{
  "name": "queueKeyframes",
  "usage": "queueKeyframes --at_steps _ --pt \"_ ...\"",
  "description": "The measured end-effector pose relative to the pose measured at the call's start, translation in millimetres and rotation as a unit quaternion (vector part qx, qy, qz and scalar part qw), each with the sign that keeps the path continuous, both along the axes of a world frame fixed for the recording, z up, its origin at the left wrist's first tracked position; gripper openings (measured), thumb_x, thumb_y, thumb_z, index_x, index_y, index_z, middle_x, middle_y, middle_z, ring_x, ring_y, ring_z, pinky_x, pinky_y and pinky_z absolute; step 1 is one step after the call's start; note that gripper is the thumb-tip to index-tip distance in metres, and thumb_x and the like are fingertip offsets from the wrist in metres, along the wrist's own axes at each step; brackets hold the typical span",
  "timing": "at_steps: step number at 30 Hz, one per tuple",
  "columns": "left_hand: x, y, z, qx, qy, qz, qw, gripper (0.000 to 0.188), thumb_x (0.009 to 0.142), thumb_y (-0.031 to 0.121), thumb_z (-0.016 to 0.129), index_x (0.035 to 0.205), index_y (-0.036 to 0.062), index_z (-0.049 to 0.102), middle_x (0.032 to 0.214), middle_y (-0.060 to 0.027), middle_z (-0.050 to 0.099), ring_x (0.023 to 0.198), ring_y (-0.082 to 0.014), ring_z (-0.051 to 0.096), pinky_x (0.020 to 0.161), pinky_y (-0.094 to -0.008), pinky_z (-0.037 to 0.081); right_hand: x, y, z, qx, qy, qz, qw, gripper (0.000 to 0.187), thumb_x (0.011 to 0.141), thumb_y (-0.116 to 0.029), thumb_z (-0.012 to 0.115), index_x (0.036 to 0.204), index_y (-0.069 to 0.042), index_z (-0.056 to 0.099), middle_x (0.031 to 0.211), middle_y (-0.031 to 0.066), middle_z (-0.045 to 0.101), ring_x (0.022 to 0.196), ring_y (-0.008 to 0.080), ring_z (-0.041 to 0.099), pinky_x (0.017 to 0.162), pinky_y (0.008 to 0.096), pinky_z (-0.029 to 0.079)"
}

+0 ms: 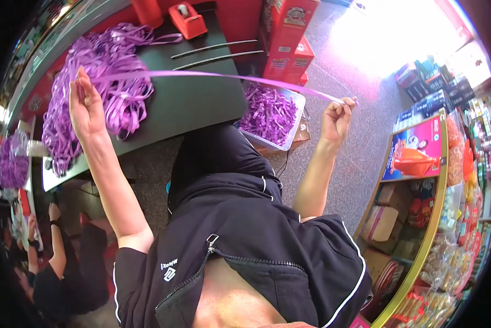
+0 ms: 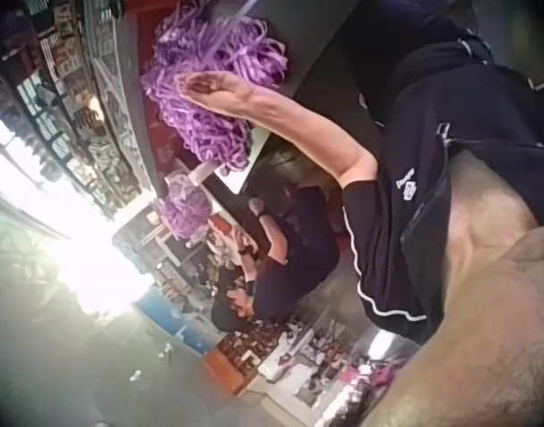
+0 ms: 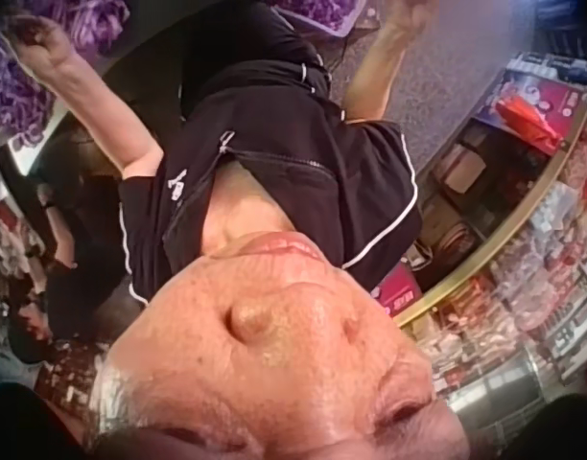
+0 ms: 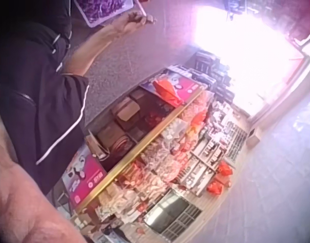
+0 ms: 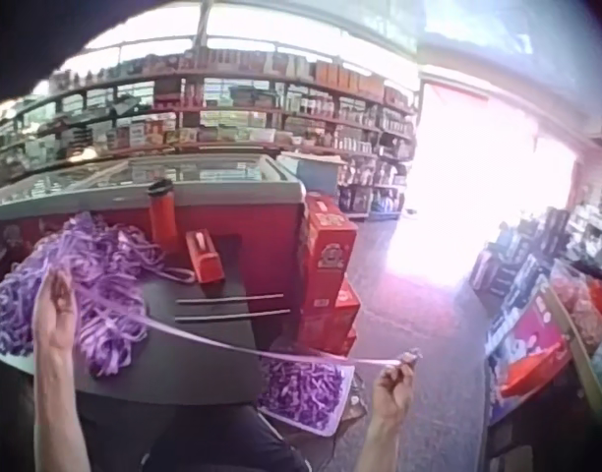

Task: Tying purple ribbons into specific loops using a metal rod jig for uniform sizing.

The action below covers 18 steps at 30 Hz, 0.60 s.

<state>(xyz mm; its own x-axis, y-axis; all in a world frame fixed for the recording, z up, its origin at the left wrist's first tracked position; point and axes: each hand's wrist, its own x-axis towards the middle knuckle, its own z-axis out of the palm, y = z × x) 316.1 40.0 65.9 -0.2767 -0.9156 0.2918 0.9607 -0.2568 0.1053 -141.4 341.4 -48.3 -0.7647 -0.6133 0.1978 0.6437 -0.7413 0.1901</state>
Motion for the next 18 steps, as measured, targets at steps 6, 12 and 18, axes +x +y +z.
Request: queueKeyframes --at_steps 6,12,18 --pt "95.6 49.5 -68.3 -0.024 -0.034 0.157 0.987 0.017 0.091 0.004 0.055 0.1 -0.0095 0.057 0.105 -0.0205 0.063 0.1 -0.0262 0.063 0.086 -0.0315 0.057 39.8 -21.9 26.3 0.022 0.037 0.059 0.997 0.015 0.091 -0.004 0.051 0.104 -0.002 0.06 0.083 0.0024 0.059 0.062 0.0064 0.047 0.056 0.0212 0.032" --pt "135.5 102.1 -89.7 0.061 -0.242 0.458 0.853 0.024 0.089 0.007 0.059 0.106 -0.0096 0.058 0.102 -0.0178 0.064 0.09 -0.0206 0.065 0.087 -0.0288 0.055 71.9 -48.2 31.8 0.052 0.121 0.129 0.983 0.014 0.092 -0.009 0.055 0.103 -0.002 0.059 0.085 0.0061 0.061 0.063 0.006 0.05 0.059 0.0211 0.041" --pt "26.0 168.4 -23.7 -0.067 -0.594 0.43 0.676 0.021 0.087 -0.001 0.06 0.106 -0.0077 0.063 0.094 -0.0158 0.067 0.078 -0.02 0.067 0.071 -0.0291 0.056 162.0 -57.1 75.3 0.214 0.353 0.136 0.901 0.018 0.089 -0.002 0.057 0.107 0.001 0.057 0.085 0.0075 0.062 0.065 0.009 0.053 0.064 0.0209 0.048"
